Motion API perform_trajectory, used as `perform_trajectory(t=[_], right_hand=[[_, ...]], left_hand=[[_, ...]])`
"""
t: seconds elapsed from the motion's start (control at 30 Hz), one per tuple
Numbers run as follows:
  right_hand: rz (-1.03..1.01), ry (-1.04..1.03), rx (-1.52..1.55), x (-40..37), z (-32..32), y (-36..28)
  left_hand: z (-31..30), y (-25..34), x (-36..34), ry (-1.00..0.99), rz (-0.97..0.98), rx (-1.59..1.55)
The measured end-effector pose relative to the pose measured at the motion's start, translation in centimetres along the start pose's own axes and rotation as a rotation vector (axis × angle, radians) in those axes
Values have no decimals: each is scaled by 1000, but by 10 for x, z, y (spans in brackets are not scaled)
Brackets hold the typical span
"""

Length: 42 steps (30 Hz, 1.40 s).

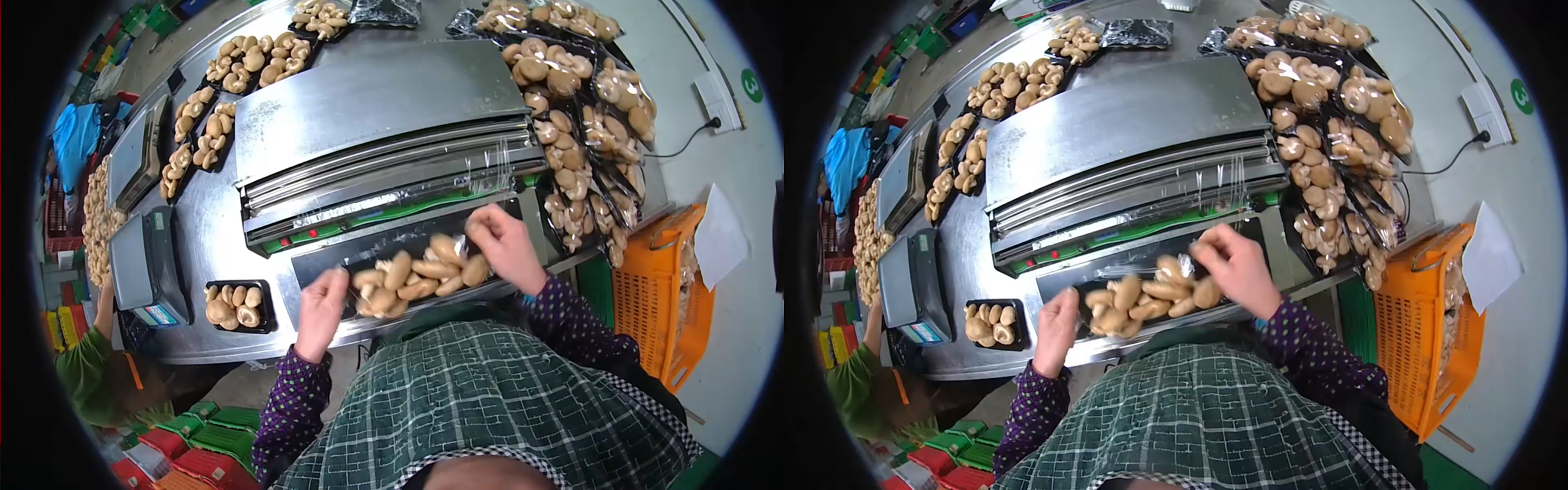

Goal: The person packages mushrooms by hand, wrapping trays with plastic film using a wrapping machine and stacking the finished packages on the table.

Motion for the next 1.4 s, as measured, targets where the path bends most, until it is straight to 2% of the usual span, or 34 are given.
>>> perform_trajectory(t=[0.03,0.1,0.17,0.23,0.27,0.3,0.37,0.43,0.5,0.57,0.6,0.67,0.77,0.87,0.9,1.0,1.07,1.1,1.13,1.17,1.23,1.27,1.3,1.33,1.4], right_hand=[[79,22,6,-2,-14,17],[280,-37,244,-11,-25,31],[244,-31,291,-16,-20,36],[191,87,151,-15,-23,35],[132,180,223,-12,-27,31],[157,256,258,-14,-35,28],[249,163,357,-36,-52,25],[460,84,354,-80,-55,29],[650,-13,342,-127,-53,82],[843,-208,279,-146,-19,126],[525,-243,264,-135,12,159],[130,-276,309,-117,56,145],[109,-532,580,-97,81,109],[-32,-843,613,-103,102,41],[-83,-920,571,-107,104,23],[-174,-1008,398,-108,102,-9],[-164,-902,297,-103,76,-17],[-115,-763,312,-101,53,-16],[-180,-554,385,-104,25,-24],[64,-307,779,-112,8,1],[-85,-121,409,-124,-23,-11],[-93,-238,94,-132,-22,-28],[-131,-53,32,-127,-32,-34],[-158,39,38,-114,-49,-30],[-180,232,152,-92,-105,-42]], left_hand=[[-8,-5,4,99,96,-81],[-28,5,-1,334,128,-100],[-32,-2,7,354,187,-110],[-37,1,13,404,205,-106],[-43,2,11,445,151,-121],[-51,-2,9,484,91,-133],[-67,-4,-13,384,68,-59],[-63,-22,-42,300,-128,259],[-36,-82,-65,108,-288,173],[-4,-158,-66,-147,-324,77],[21,-178,-62,-257,-312,59],[67,-170,-49,-357,-194,66],[97,-88,-28,-294,206,111],[107,19,-35,-255,636,135],[113,46,-37,-310,744,133],[120,103,-56,-677,801,-11],[120,100,-71,-925,481,-340],[121,95,-80,-1037,306,-496],[124,89,-86,-1141,115,-644],[130,87,-86,-1239,-84,-778],[151,91,-59,-1334,-97,-849],[162,85,-49,-1394,-154,-945],[172,77,-41,-1445,-216,-1045],[180,71,-33,-1495,-266,-1147],[175,83,-5,-995,129,-771]])
Point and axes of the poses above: each hand's wrist, its own x-axis towards the middle knuckle, its own z-axis out of the palm, y = z × x, the point moved 7 cm from there along x, towards the middle knuckle, and after that the axes turned 10 degrees about -y, right-handed, at the moved point
